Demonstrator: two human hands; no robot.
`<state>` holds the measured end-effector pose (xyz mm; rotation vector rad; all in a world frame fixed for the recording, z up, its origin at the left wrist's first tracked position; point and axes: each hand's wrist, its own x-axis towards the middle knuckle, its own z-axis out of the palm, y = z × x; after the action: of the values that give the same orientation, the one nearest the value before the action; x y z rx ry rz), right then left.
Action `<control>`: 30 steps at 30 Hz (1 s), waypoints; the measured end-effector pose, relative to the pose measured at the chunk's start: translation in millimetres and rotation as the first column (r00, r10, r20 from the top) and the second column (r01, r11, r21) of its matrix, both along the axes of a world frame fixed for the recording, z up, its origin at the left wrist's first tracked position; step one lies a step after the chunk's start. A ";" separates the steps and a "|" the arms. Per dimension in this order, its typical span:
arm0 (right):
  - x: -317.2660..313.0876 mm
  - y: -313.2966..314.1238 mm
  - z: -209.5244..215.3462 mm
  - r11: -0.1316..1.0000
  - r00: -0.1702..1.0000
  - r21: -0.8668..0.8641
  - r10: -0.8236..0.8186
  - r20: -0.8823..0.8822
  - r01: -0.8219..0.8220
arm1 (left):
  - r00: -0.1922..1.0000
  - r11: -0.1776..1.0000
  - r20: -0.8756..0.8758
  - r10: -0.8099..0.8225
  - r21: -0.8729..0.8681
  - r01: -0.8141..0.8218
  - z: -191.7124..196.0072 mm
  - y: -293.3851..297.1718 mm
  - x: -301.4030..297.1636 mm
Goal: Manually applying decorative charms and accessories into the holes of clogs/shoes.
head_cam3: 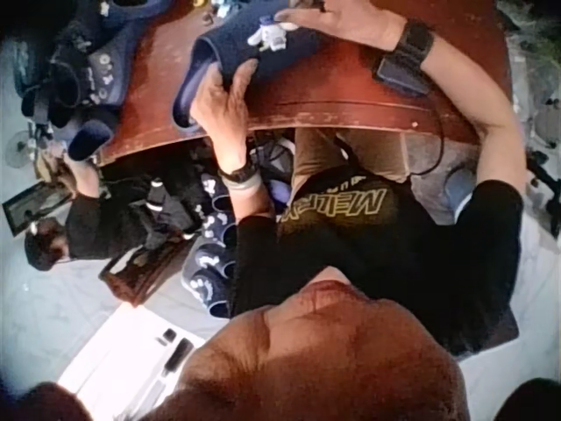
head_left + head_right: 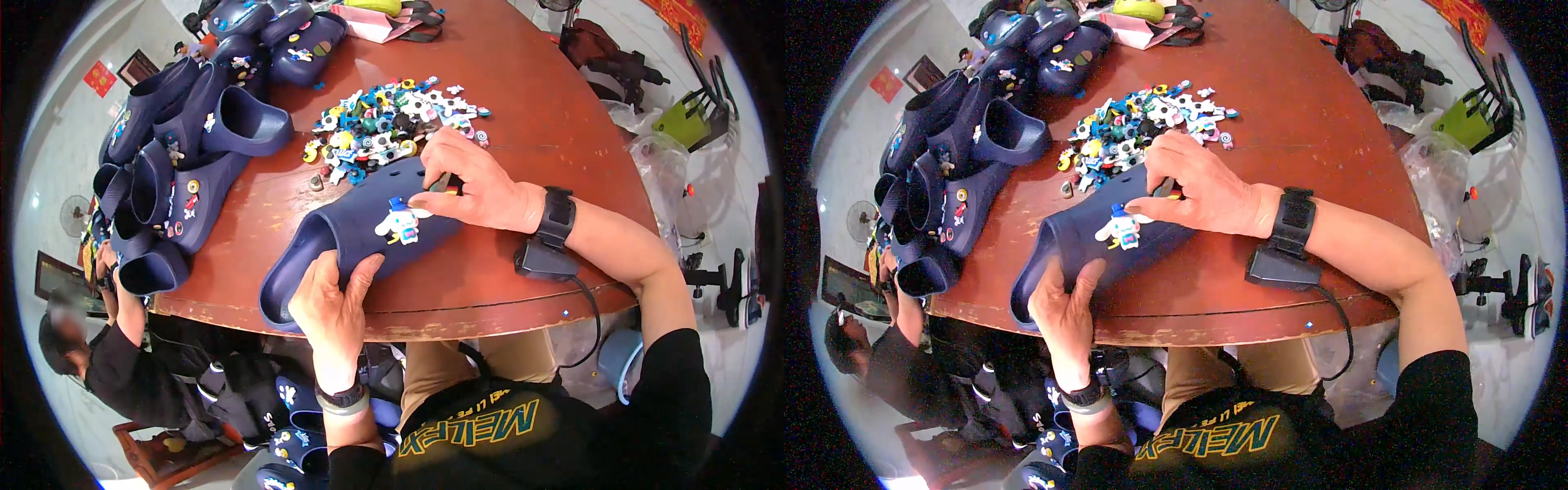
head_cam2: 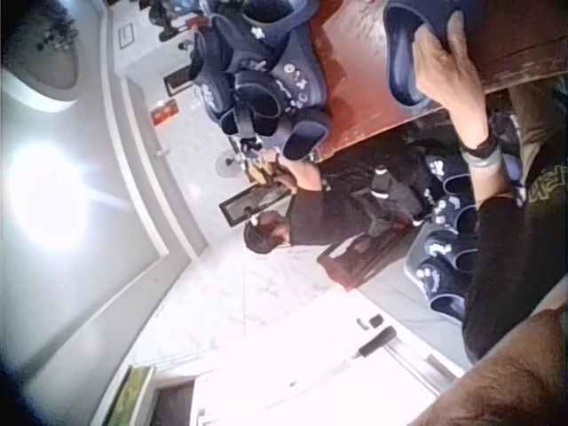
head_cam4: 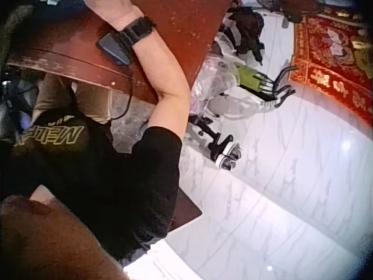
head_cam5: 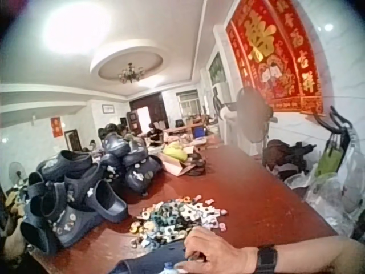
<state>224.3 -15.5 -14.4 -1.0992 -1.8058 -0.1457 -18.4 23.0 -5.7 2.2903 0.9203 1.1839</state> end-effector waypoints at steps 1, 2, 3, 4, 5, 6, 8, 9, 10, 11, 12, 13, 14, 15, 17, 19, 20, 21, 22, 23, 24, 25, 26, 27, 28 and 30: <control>-1.6 1.1 -1.5 1.000 0.998 -0.021 0.019 -0.053 -0.020 | 0.999 0.999 0.029 -0.029 -0.038 0.031 0.7 -0.9 0.0; -2.5 1.4 -2.0 1.000 0.998 -0.021 0.017 -0.054 -0.019 | 0.999 0.999 0.028 -0.031 -0.038 0.032 2.3 -2.4 -0.2; -2.9 2.5 -2.2 1.000 0.998 -0.021 0.019 -0.066 -0.020 | 1.000 0.999 -0.002 -0.013 -0.034 0.013 4.6 -3.3 -0.1; -3.1 3.3 -2.1 1.000 0.997 -0.021 0.020 -0.079 -0.022 | 0.999 1.000 -0.032 0.005 -0.029 -0.006 5.7 -3.9 -0.1; -2.6 4.1 -1.4 1.000 0.997 -0.019 0.019 -0.079 -0.020 | 0.999 1.000 -0.033 0.003 -0.027 -0.004 5.3 -4.1 -0.1; -1.1 4.9 0.3 0.998 0.999 0.027 0.050 -0.012 -0.050 | 1.000 1.000 -0.010 -0.020 -0.008 0.020 4.6 -4.6 0.0; 2.4 6.1 2.1 0.994 0.995 0.073 0.077 0.058 -0.081 | 0.999 0.999 0.014 -0.044 0.013 0.044 4.1 -4.5 0.0; 3.9 6.6 1.9 0.994 0.993 0.050 0.094 0.073 -0.098 | 0.999 0.999 -0.006 -0.042 -0.004 0.042 4.1 -3.7 -0.7; 5.6 6.5 2.5 0.993 0.990 0.026 0.111 0.088 -0.114 | 0.999 0.999 -0.024 -0.041 -0.021 0.040 3.9 -3.2 -0.6; 9.0 3.7 4.7 0.993 0.990 0.026 0.109 0.090 -0.111 | 0.999 0.999 -0.023 -0.043 -0.021 0.043 3.2 -2.8 0.8; 10.0 1.3 10.8 0.984 0.985 -0.091 0.161 0.064 -0.155 | 0.999 0.999 -0.024 -0.036 -0.029 0.036 3.0 -1.5 0.1; 11.6 -0.5 14.9 0.958 0.977 -0.205 0.209 0.032 -0.198 | 0.999 0.999 -0.025 -0.030 -0.037 0.029 2.9 -0.6 -0.8; 14.6 -0.8 16.3 0.958 0.976 -0.204 0.214 0.033 -0.203 | 0.999 0.999 -0.025 -0.025 -0.036 0.024 3.2 -0.5 -2.2; 18.9 -1.9 17.9 0.945 0.965 -0.217 0.258 0.041 -0.244 | 0.999 1.000 -0.037 -0.026 -0.011 0.026 3.9 -0.7 -2.7; 19.9 -0.1 17.8 0.930 0.951 -0.232 0.304 0.049 -0.285 | 0.999 1.000 -0.048 -0.024 0.013 0.025 2.6 0.7 -3.5; 20.8 -0.9 14.3 0.861 0.961 -0.427 0.236 -0.145 -0.276 | 0.999 0.999 -0.051 0.003 0.049 -0.001 0.8 1.2 -1.1; 25.2 3.0 8.9 0.891 0.949 -0.325 0.292 -0.122 -0.316 | 0.999 0.999 -0.051 0.001 0.049 0.002 1.6 1.0 -0.6; 23.2 3.8 4.7 0.891 0.949 -0.329 0.290 -0.123 -0.314 | 0.998 0.998 -0.057 -0.009 0.061 0.012 1.7 1.7 -0.7; 19.3 4.0 0.5 0.936 0.972 -0.264 0.218 -0.085 -0.233 | 0.998 0.997 -0.064 -0.019 0.074 0.023 1.6 2.2 -0.5; 16.5 4.8 -1.9 0.970 0.989 -0.194 0.142 -0.051 -0.149 | 0.998 0.997 -0.065 -0.021 0.070 0.026 1.3 2.6 0.6; 13.8 6.8 -2.6 0.988 0.994 -0.112 0.108 0.018 -0.105 | 0.999 0.998 -0.045 -0.014 0.065 0.017 1.5 3.1 0.9; 10.9 7.2 -3.2 0.988 0.994 -0.113 0.108 0.015 -0.106 | 1.000 0.998 -0.026 -0.006 0.061 0.008 1.6 3.3 0.8; 7.2 6.4 -3.9 0.983 0.995 -0.164 0.077 -0.060 -0.086 | 1.000 0.998 -0.029 -0.006 0.060 0.008 1.4 3.3 0.1; 5.3 5.5 -4.0 0.974 0.991 -0.216 0.039 -0.131 -0.067 | 1.000 0.998 -0.020 -0.006 0.055 0.007 1.2 3.2 0.8; 3.6 5.8 -5.5 0.974 0.991 -0.217 0.038 -0.131 -0.066 | 1.000 0.999 -0.012 -0.005 0.049 0.006 1.2 3.1 1.4; 0.2 7.4 -8.9 0.989 0.976 -0.146 -0.015 -0.215 -0.017 | 1.000 0.999 -0.012 -0.009 0.045 0.009 1.5 2.5 2.3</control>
<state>224.5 -8.1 -23.3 -1.1698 -1.6416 0.1062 -16.1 25.6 -4.3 2.3362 0.8952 1.2004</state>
